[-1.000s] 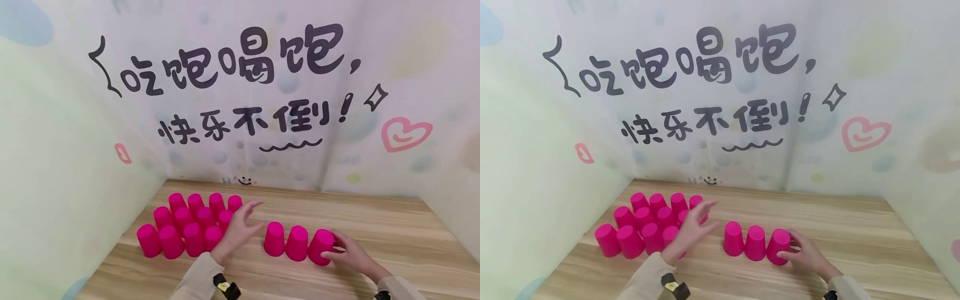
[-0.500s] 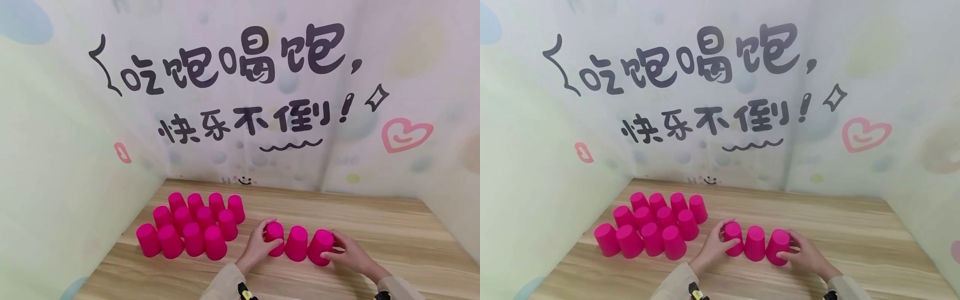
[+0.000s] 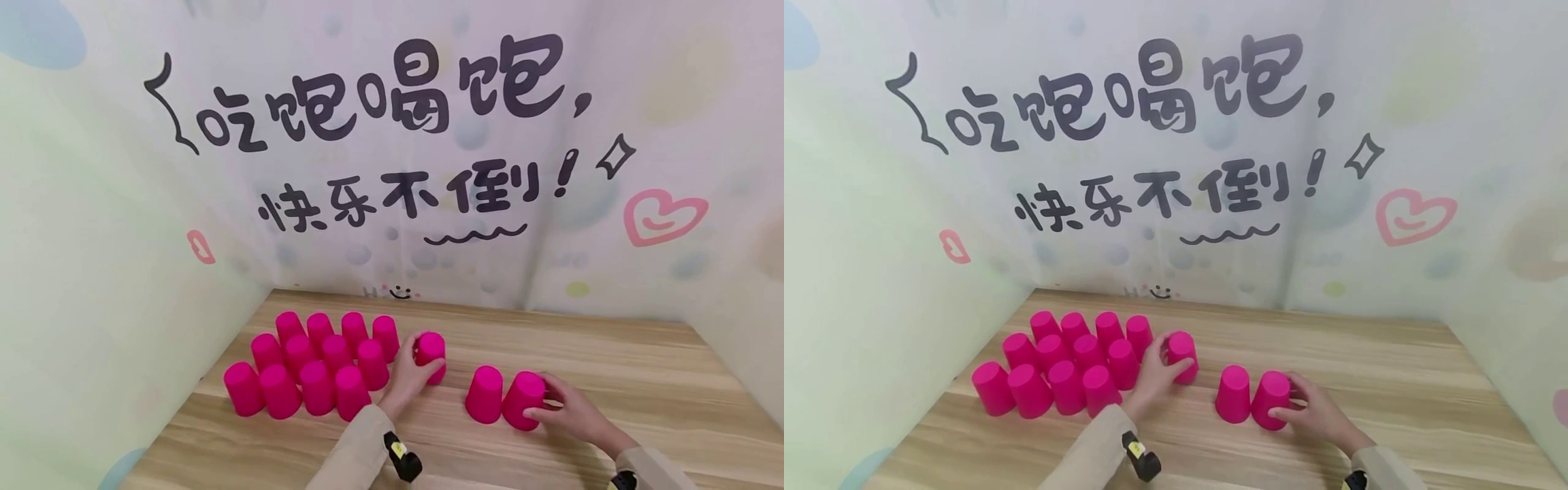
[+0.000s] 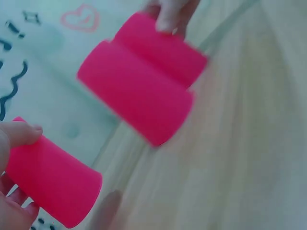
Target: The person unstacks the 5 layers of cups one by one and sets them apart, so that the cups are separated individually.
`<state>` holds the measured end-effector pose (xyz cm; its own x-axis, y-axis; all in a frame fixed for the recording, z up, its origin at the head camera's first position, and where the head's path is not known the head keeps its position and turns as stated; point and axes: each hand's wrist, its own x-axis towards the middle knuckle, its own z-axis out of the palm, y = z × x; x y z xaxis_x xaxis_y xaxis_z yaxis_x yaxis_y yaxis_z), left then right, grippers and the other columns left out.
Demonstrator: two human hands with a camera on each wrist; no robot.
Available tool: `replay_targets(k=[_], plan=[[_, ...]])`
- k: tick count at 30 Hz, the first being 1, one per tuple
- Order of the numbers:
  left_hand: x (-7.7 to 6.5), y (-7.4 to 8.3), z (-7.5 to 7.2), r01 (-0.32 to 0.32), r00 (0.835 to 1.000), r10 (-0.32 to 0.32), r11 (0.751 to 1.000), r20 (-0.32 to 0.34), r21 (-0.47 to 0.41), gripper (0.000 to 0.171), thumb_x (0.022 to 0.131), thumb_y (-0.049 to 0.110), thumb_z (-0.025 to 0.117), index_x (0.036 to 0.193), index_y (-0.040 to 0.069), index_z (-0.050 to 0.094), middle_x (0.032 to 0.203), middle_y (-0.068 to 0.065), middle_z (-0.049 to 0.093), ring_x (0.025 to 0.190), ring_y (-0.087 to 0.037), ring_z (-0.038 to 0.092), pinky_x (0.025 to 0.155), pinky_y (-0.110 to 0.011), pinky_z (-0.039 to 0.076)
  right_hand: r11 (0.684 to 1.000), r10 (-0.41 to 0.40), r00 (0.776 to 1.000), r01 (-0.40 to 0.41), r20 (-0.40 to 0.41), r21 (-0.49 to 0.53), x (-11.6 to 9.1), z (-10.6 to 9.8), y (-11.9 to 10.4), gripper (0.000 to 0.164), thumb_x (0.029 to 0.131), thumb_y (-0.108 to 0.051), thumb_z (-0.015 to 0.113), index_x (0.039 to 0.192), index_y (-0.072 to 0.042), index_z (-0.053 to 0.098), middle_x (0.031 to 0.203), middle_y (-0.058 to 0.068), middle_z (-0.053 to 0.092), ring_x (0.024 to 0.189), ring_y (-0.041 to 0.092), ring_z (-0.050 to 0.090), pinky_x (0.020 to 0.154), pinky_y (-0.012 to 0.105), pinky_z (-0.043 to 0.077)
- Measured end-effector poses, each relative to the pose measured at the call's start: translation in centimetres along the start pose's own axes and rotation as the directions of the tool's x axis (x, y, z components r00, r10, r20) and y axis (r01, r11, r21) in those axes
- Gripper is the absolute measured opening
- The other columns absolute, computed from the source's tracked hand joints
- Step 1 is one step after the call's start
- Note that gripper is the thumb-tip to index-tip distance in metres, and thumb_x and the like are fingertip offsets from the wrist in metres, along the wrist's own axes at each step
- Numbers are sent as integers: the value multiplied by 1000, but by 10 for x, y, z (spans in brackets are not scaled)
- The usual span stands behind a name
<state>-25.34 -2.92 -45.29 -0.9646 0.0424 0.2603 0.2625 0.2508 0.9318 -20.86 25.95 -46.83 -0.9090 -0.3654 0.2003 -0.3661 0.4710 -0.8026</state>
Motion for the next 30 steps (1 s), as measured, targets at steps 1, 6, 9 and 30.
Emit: replay_targets(k=[1,6,9,30], plan=[[4,1,-2,-4,999,4,1000,-32,6,52,75,11,69,121,4,46,112,-13,52,102,-28,50,85,-39,44,1000,4,1000,-4,3,5,0,0,0,56,74,-19,72,118,4,45,104,17,55,92,25,58,71,29,51],[20,-5,-8,-1,986,3,1000,-164,11,52,75,6,68,120,1,44,116,-17,51,105,-32,48,88,-44,42,1000,8,1000,-8,-1,1,1,-1,-2,58,74,-19,71,120,4,45,105,18,55,93,35,56,71,32,51],[22,-11,-7,3,979,-4,1000,-205,-6,50,75,5,68,120,2,45,116,-16,51,106,-32,47,88,-45,41,1000,3,1000,-3,-5,-2,1,0,-1,57,73,-19,72,119,4,45,104,18,56,93,34,57,71,31,52],[27,-28,12,-10,974,28,997,-227,77,52,81,3,61,126,-1,38,119,-21,49,107,-34,47,89,-46,39,1000,3,1000,-3,9,22,-2,-2,1,58,74,-20,71,120,3,45,104,17,56,93,32,57,71,33,51]])
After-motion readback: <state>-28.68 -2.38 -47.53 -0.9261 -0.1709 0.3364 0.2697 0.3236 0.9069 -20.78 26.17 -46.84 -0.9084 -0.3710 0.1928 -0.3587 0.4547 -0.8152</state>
